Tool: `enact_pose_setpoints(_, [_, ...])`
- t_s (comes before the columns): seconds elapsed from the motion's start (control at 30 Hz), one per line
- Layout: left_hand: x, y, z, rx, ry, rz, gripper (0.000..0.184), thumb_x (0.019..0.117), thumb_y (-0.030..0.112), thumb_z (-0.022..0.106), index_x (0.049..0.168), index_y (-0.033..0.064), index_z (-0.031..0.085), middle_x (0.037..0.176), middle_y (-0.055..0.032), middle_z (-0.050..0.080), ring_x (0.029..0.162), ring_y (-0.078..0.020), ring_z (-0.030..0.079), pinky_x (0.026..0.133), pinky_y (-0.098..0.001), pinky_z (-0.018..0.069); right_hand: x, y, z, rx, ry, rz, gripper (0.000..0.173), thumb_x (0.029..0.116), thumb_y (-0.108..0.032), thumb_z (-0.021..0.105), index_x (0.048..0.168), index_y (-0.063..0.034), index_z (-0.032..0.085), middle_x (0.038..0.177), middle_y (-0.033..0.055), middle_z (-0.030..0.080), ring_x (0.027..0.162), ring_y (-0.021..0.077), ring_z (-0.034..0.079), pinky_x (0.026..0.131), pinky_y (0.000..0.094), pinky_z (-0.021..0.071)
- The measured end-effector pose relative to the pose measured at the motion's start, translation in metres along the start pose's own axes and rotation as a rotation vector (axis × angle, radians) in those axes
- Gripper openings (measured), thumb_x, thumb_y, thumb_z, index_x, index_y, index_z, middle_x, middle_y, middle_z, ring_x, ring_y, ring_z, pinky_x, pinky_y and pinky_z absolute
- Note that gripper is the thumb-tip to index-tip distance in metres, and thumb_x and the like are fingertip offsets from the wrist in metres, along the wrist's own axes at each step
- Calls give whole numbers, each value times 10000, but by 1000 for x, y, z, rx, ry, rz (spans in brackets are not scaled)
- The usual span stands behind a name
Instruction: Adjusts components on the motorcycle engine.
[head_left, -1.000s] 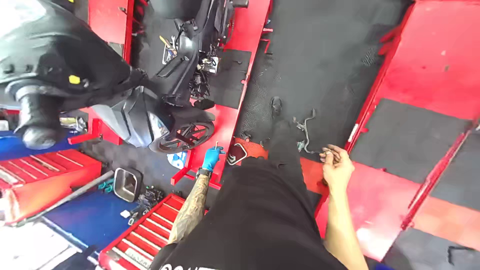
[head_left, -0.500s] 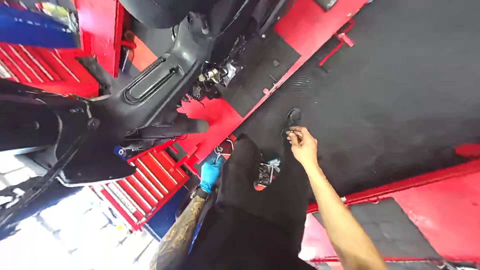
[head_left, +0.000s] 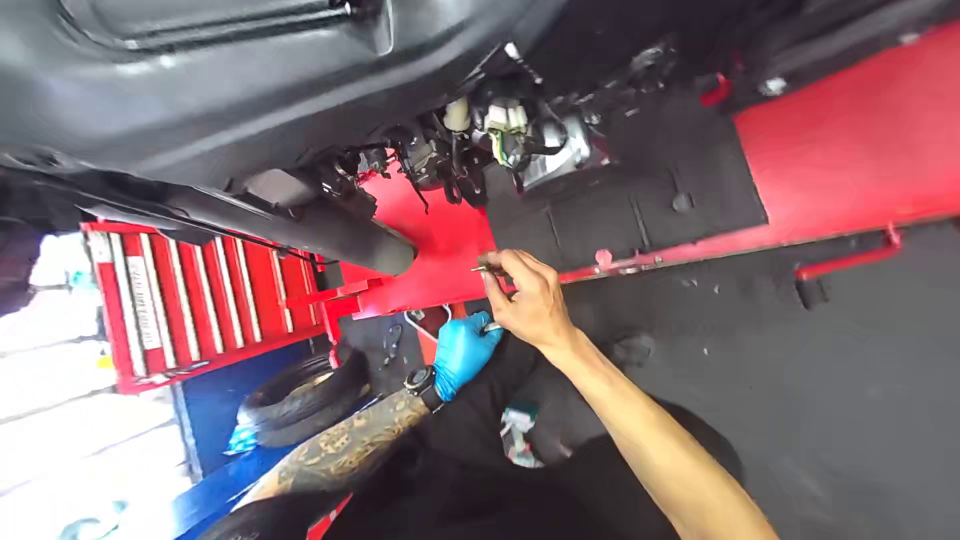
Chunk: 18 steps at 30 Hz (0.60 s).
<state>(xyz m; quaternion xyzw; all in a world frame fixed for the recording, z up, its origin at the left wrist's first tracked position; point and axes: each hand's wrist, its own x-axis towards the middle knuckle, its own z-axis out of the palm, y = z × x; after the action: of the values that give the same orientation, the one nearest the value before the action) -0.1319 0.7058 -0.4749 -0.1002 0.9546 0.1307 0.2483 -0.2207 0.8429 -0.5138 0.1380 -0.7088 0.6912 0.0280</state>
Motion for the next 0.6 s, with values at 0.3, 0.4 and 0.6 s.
enact_pose_setpoints(0.3, [70,-43,97,-457,403,385,148,934,181,659,898,82,763,785,-21,733,724,-82,695,673,-293,598,108,10,32,-151,186,-386,201,965,-72,673,1146,9,705,1009,95,738,852,120,739,717,282,645])
enact_pose_setpoints(0.4, [77,-54,115,-604,479,494,135,919,126,643,911,55,758,806,-33,743,737,-62,700,688,-244,597,133,4,52,-88,291,-400,205,966,-36,654,1160,29,661,990,104,727,777,124,740,638,290,656])
enact_pose_setpoints(0.6, [119,-41,58,-1103,694,357,241,1048,89,486,983,7,703,696,33,667,576,-17,604,553,-191,546,148,-10,83,-46,377,-242,184,1020,-95,615,1193,-33,611,980,77,731,611,154,723,474,321,638])
